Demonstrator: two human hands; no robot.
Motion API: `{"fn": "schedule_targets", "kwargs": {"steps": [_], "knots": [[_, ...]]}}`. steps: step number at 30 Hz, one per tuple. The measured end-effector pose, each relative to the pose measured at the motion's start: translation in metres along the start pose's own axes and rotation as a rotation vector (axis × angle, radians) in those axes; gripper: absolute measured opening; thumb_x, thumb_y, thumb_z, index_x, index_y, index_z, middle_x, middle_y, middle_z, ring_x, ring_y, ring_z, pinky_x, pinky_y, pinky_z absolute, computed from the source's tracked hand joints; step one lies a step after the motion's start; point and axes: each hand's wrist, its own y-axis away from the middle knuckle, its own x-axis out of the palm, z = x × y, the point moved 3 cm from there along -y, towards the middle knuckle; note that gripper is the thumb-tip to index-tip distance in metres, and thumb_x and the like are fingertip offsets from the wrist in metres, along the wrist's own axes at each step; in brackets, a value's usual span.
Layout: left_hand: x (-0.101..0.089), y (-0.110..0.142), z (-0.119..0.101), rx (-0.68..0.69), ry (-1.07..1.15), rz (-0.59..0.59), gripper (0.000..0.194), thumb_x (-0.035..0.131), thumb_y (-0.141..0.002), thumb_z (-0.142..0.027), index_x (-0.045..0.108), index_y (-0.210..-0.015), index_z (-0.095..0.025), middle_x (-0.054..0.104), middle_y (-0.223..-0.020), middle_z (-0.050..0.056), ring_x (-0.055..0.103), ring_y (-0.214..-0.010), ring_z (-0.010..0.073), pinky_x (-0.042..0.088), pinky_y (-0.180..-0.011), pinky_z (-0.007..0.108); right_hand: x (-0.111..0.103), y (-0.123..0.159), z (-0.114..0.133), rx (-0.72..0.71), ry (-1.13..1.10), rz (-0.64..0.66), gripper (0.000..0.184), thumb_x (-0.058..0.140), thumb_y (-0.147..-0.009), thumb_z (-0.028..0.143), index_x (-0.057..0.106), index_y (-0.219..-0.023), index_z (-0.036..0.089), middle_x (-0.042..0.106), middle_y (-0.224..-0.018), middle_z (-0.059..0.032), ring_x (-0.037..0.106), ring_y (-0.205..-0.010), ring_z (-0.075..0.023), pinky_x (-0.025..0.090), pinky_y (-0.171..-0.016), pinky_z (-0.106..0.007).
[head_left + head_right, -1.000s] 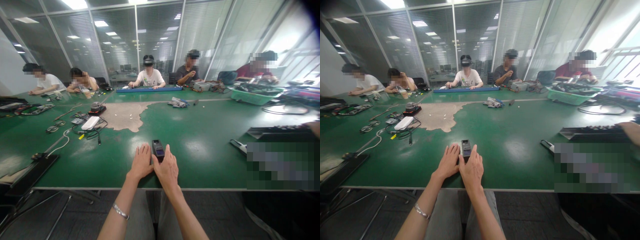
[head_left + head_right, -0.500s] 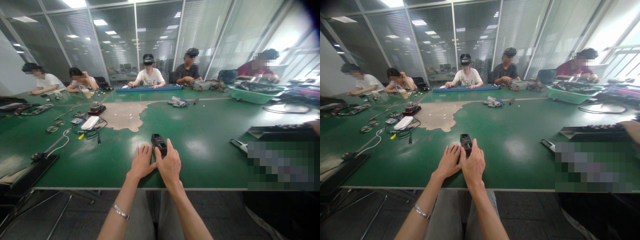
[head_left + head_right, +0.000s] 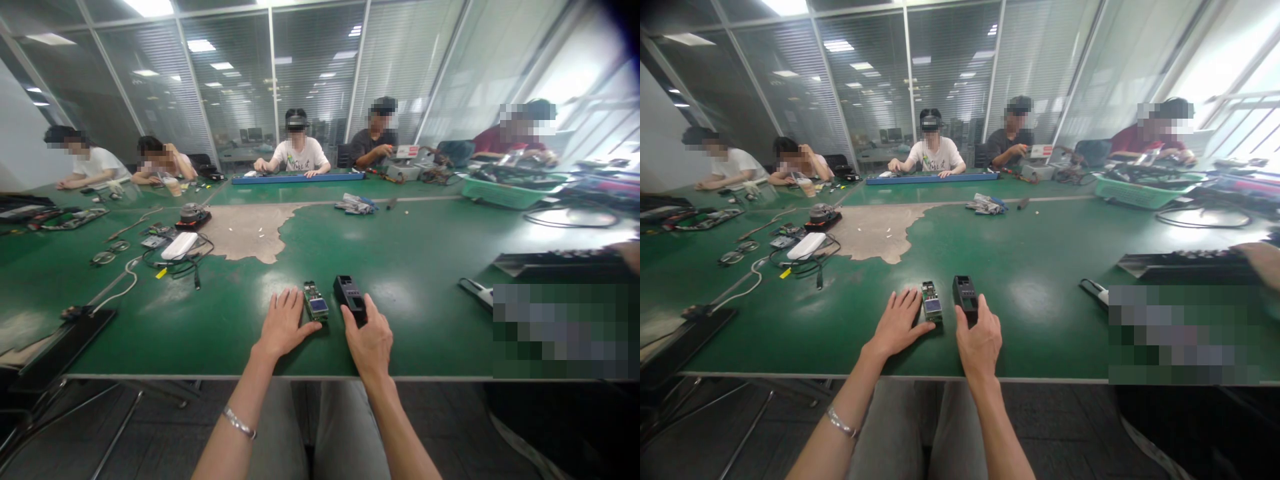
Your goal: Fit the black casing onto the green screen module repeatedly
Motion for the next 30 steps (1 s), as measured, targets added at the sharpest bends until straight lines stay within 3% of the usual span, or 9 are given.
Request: {"fn": "schedule_targets", "kwargs": {"steps": [8, 15, 20, 30], "knots": [[-0.001, -0.001, 0.0, 0.002, -0.015, 0.005, 0.086, 0.027, -0.09, -0.077, 0.029, -0.151, -0.016, 0.029, -0.158, 0.013, 0.02, -0.147, 0.0325, 0.013, -0.118, 0.055, 0.004, 0.001, 0.003, -0.047, 0.034, 0.061, 0.069, 0.046, -0.091, 0.059, 0.052, -0.135, 0.006, 0.068, -0.113, -0.0199, 0.061, -0.097, -0.0304, 0.048, -0.085, -0.042], [0.0, -0.001, 0.0, -0.001, -0.008, 0.007, 0.085, 0.024, -0.091, -0.077, 0.03, -0.151, -0.018, 0.03, -0.158, 0.012, 0.02, -0.147, 0.0323, 0.013, -0.118, 0.054, 0.01, 0.006, 0.001, -0.147, 0.03, 0.072, 0.068, 0.048, -0.091, 0.054, 0.046, -0.138, 0.004, 0.064, -0.12, -0.0218, 0.058, -0.106, -0.0317, 0.046, -0.093, -0.045], [0.002, -0.001, 0.001, 0.0, -0.003, 0.002, 0.084, 0.025, -0.091, -0.077, 0.029, -0.151, -0.018, 0.029, -0.158, 0.012, 0.019, -0.147, 0.0321, 0.013, -0.119, 0.054, 0.01, 0.005, 0.0, -0.125, 0.002, 0.04, 0.077, 0.048, -0.09, 0.055, 0.032, -0.147, 0.006, 0.053, -0.135, -0.0247, 0.051, -0.12, -0.0334, 0.043, -0.099, -0.049], [0.001, 0.0, 0.001, -0.002, 0.0, -0.003, 0.08, 0.027, -0.092, -0.074, 0.03, -0.151, -0.02, 0.029, -0.158, 0.011, 0.02, -0.147, 0.0324, 0.013, -0.118, 0.055, 0.009, 0.006, 0.001, -0.157, -0.019, 0.057, 0.074, 0.046, -0.092, 0.054, 0.034, -0.146, 0.006, 0.052, -0.136, -0.0244, 0.049, -0.123, -0.0331, 0.042, -0.102, -0.049]]}}
